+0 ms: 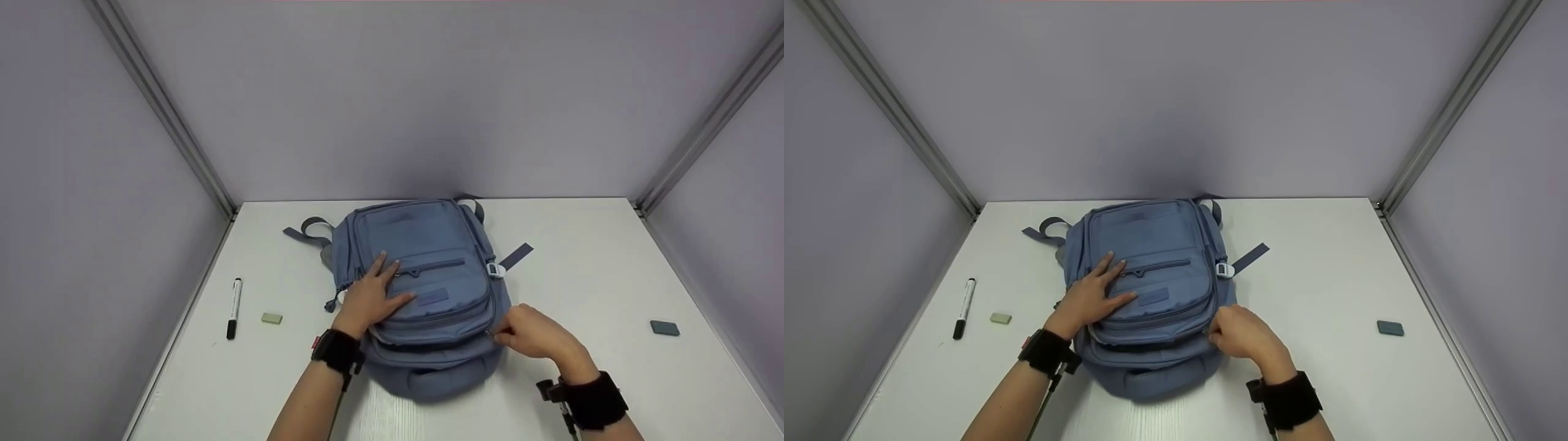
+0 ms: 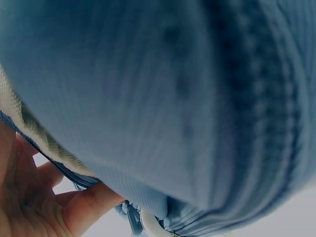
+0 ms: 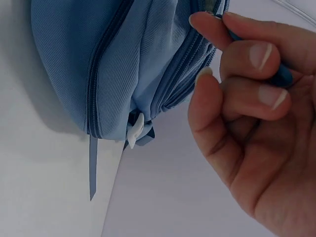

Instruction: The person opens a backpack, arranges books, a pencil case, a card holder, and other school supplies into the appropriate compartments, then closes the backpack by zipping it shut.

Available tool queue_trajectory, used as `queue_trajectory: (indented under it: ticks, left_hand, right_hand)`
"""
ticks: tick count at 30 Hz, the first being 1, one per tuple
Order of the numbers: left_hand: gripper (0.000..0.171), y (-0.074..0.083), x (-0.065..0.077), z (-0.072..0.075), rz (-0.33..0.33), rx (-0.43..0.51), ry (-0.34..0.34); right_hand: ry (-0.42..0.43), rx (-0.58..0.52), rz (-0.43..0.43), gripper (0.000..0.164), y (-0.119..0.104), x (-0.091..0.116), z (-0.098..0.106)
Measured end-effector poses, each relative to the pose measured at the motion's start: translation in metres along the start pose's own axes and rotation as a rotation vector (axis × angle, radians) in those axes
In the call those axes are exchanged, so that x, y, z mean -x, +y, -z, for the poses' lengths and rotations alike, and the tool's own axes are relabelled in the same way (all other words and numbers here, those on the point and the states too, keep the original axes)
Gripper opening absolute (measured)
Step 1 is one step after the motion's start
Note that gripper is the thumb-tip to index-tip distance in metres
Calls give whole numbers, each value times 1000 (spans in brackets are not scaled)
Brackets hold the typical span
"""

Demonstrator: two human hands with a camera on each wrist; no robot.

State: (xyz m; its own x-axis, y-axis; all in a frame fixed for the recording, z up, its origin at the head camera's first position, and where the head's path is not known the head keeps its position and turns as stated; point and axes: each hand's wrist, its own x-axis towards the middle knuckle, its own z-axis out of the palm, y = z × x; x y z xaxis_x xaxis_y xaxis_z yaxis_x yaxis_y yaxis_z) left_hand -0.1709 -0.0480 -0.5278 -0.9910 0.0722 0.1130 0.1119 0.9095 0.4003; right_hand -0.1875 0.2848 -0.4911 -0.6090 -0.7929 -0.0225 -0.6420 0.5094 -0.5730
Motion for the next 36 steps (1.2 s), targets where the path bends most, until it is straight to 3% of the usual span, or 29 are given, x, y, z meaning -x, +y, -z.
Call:
queue_trajectory:
  ticks: [7, 13, 17, 27, 36]
  left_hand:
    - [84, 0, 0, 1, 7, -5, -11]
    - [84, 1, 0, 1, 23, -2, -26]
    - [84, 1, -1, 1, 22, -1, -18]
    - [84, 4, 0, 2, 16, -7, 8]
    - [85, 3, 1, 0, 6, -21, 21]
  right_hand:
    - [-12, -14, 47, 22, -9, -3, -3]
    - [-36, -24, 80, 29, -19, -9, -9]
    - [-55, -69, 119, 24, -27, -14, -14]
    - [-54, -89, 188, 12, -47, -33, -33]
    - [-64, -87, 198, 14, -69, -52, -55]
